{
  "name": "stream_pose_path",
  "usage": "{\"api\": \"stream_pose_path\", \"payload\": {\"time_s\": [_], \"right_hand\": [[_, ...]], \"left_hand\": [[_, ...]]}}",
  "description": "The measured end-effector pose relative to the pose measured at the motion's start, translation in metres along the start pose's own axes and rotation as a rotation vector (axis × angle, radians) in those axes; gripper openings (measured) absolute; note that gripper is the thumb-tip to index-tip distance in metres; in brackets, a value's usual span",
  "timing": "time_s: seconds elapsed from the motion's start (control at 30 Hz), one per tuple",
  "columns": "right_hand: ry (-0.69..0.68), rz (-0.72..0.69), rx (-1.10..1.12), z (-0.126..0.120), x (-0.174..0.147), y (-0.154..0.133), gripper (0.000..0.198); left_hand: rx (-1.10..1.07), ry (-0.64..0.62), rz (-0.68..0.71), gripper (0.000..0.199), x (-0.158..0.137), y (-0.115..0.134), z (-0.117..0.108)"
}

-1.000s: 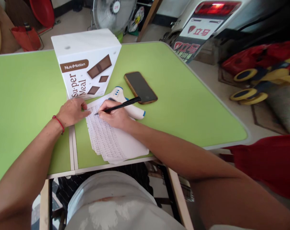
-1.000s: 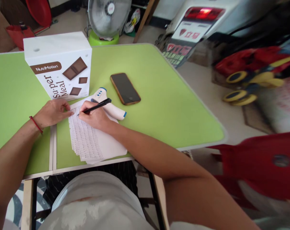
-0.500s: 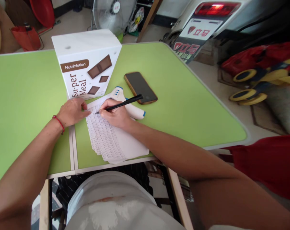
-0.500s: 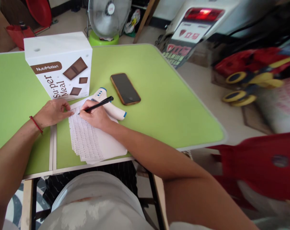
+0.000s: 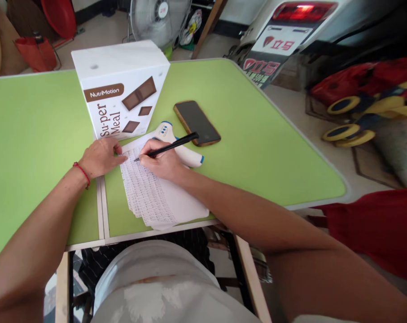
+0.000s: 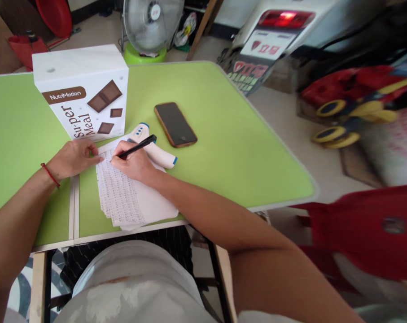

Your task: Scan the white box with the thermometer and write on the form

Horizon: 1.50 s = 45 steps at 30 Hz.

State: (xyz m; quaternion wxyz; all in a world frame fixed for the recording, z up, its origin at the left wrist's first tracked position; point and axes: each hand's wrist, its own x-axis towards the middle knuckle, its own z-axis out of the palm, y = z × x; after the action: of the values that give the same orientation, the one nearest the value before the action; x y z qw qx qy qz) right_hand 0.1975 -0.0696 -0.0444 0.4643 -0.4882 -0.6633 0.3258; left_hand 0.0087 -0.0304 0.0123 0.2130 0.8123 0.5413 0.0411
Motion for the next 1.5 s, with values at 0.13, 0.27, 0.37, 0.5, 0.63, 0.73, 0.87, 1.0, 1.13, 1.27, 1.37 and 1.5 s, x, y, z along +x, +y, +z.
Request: {"api": "stream_pose_path", "payload": {"time_s": [0.13,0.27,0.37,0.5,0.63,0.73,0.87,1.0,1.13,1.27,1.37,1.5], "right_hand": [[0.000,0.014,0.030,-0.0008,-0.0010,-0.0006,0.012],[-0.058,-0.005,0.054,-0.0014,-0.0023,-0.0018,0.008],[-0.089,0.001,0.038,-0.0015,-0.0026,-0.0018,0.008],[-0.103,0.005,0.026,-0.0012,-0.0029,-0.0015,0.008],[-0.102,-0.001,0.023,-0.0006,-0.0034,-0.0025,0.008],[-0.099,-0.001,0.029,-0.0002,-0.0033,-0.0030,0.009],[-0.101,0.013,0.030,-0.0001,-0.0030,-0.0022,0.009],[-0.117,0.007,0.034,-0.0012,-0.0030,-0.0020,0.011],[-0.100,0.022,0.041,-0.0022,-0.0028,-0.0038,0.010],[-0.102,0.019,0.042,-0.0019,-0.0023,-0.0045,0.009],[-0.113,0.021,0.041,-0.0017,-0.0023,-0.0040,0.010],[-0.110,0.026,0.034,-0.0017,-0.0025,-0.0038,0.011]], "left_hand": [[-0.008,0.014,0.012,0.016,0.0006,-0.0018,0.0006],[0.008,0.016,0.019,0.016,0.0011,-0.0032,0.0011],[0.006,0.022,0.025,0.016,0.0016,-0.0041,0.0017],[0.009,0.020,0.023,0.015,0.0014,-0.0037,0.0019],[0.021,0.012,0.016,0.015,0.0010,-0.0024,0.0015],[0.020,0.021,0.025,0.016,0.0013,-0.0028,0.0019],[0.008,0.037,0.038,0.016,0.0016,-0.0043,0.0027],[0.000,0.035,0.034,0.016,0.0015,-0.0039,0.0023],[-0.002,0.021,0.019,0.016,0.0011,-0.0023,0.0017],[0.001,0.018,0.020,0.016,0.0004,-0.0024,0.0016],[-0.002,0.022,0.024,0.016,0.0005,-0.0031,0.0017],[0.001,0.016,0.015,0.015,0.0010,-0.0022,0.0011]]}}
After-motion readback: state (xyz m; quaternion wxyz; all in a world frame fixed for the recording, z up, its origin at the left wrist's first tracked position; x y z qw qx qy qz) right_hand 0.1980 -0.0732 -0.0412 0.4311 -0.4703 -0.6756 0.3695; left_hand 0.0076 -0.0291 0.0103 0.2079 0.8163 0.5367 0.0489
